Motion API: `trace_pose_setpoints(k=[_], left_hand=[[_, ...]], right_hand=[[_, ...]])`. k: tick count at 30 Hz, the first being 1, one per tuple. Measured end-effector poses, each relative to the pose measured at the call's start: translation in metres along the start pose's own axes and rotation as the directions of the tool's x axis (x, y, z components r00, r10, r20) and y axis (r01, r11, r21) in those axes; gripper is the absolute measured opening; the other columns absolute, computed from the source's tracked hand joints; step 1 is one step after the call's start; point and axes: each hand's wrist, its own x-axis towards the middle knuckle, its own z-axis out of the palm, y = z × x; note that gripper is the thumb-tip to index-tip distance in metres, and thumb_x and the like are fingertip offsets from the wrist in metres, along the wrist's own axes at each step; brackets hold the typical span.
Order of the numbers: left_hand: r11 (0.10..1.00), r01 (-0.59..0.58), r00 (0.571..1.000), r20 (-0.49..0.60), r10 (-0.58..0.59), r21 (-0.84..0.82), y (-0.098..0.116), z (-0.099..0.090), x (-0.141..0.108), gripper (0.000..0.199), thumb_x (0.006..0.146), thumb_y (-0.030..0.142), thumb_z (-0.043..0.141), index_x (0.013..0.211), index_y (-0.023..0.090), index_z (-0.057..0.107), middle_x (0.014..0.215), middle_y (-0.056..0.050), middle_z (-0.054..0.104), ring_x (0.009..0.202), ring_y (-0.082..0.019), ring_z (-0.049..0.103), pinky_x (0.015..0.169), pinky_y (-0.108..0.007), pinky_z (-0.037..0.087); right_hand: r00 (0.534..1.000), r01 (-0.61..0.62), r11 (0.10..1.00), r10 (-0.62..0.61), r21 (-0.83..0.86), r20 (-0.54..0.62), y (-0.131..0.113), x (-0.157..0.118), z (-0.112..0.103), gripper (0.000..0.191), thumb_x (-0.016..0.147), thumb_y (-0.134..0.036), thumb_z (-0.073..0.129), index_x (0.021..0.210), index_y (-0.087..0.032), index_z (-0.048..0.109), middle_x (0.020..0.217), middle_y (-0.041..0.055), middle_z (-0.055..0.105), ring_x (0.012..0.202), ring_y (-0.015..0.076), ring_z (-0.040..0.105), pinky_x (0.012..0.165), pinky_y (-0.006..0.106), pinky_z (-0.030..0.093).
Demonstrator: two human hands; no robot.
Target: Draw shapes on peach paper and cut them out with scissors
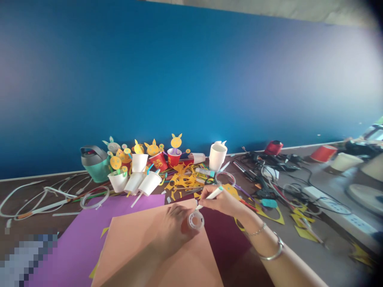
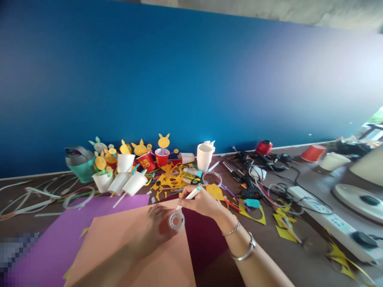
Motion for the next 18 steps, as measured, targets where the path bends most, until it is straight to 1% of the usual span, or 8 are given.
trace_pose_setpoints(k=[3,5,8,10,12,13,16,18], left_hand=[[0.999,-0.035,0.999,-0.008,0.035,-0.012,-0.002,0.001,0.0,0.036,0.074,0.035,0.067,0.108,0.024,0.06,0.098,-0.004,0.064,0.093,-0.023,0.056,0.083,-0.039,0.045],[0.999,-0.043,0.999,-0.018,0.042,-0.021,-0.002,0.001,0.0,0.037,0.073,0.034,0.068,0.107,0.024,0.059,0.098,-0.004,0.064,0.093,-0.023,0.056,0.083,-0.039,0.045],[0.999,-0.025,0.999,-0.032,0.025,-0.02,0.002,-0.002,0.0,0.038,0.07,0.03,0.07,0.106,0.024,0.059,0.097,-0.004,0.063,0.094,-0.023,0.055,0.084,-0.039,0.044],[1.0,-0.006,1.0,-0.031,0.006,-0.015,0.004,-0.004,0.001,0.037,0.068,0.03,0.07,0.104,0.024,0.06,0.097,-0.004,0.062,0.095,-0.024,0.055,0.085,-0.039,0.044],[1.0,0.011,1.0,-0.022,-0.011,-0.012,0.005,-0.004,0.002,0.036,0.067,0.03,0.071,0.101,0.025,0.06,0.097,-0.004,0.062,0.095,-0.024,0.055,0.084,-0.039,0.044],[1.0,0.012,1.0,-0.016,-0.012,-0.011,0.006,-0.004,0.002,0.036,0.067,0.03,0.071,0.101,0.024,0.06,0.096,-0.004,0.062,0.094,-0.024,0.055,0.083,-0.039,0.044],[1.0,0.007,1.0,-0.028,-0.007,-0.014,0.005,-0.002,0.002,0.034,0.067,0.029,0.069,0.099,0.023,0.058,0.094,-0.004,0.062,0.091,-0.024,0.056,0.08,-0.039,0.045],[1.0,-0.004,0.999,-0.048,0.003,-0.021,0.004,-0.002,0.001,0.032,0.069,0.029,0.066,0.1,0.023,0.058,0.095,-0.005,0.062,0.091,-0.024,0.056,0.081,-0.038,0.044]], right_hand=[[0.999,-0.002,0.998,0.004,-0.058,0.047,-0.007,0.0,-0.003,0.013,0.081,-0.027,0.058,0.072,-0.018,0.059,0.057,-0.0044,0.052,0.051,0.008,0.043,0.045,0.019,0.029],[0.998,-0.009,0.997,0.014,-0.083,0.057,-0.01,0.0,-0.003,0.011,0.082,-0.023,0.054,0.073,-0.018,0.058,0.055,-0.0048,0.052,0.049,0.0081,0.043,0.044,0.019,0.03],[0.997,0.026,0.987,-0.014,-0.156,0.081,-0.013,-0.002,0.0,0.005,0.075,-0.015,0.056,0.073,-0.019,0.058,0.06,-0.0044,0.056,0.053,0.0086,0.046,0.046,0.018,0.033],[0.994,0.053,0.976,-0.032,-0.212,0.103,-0.014,-0.006,0.002,0.008,0.072,-0.012,0.057,0.073,-0.019,0.06,0.065,-0.0035,0.059,0.057,0.0096,0.051,0.05,0.019,0.036],[0.995,0.073,0.964,-0.053,-0.255,0.085,-0.014,-0.012,0.006,0.011,0.073,-0.011,0.055,0.076,-0.02,0.062,0.07,-0.0023,0.063,0.061,0.0109,0.055,0.054,0.02,0.039],[0.996,0.085,0.957,-0.073,-0.277,0.052,-0.014,-0.016,0.008,0.013,0.075,-0.011,0.053,0.077,-0.02,0.063,0.073,-0.0015,0.064,0.063,0.0116,0.056,0.056,0.02,0.04],[0.984,0.165,0.931,-0.178,-0.325,-0.012,-0.014,-0.026,0.014,0.013,0.078,-0.012,0.052,0.08,-0.02,0.062,0.079,0.0007,0.065,0.073,0.0147,0.058,0.066,0.024,0.042],[0.971,0.208,0.916,-0.235,-0.343,-0.038,-0.013,-0.031,0.017,0.01,0.079,-0.013,0.053,0.08,-0.02,0.06,0.079,0.0014,0.065,0.077,0.016,0.058,0.071,0.026,0.042]])
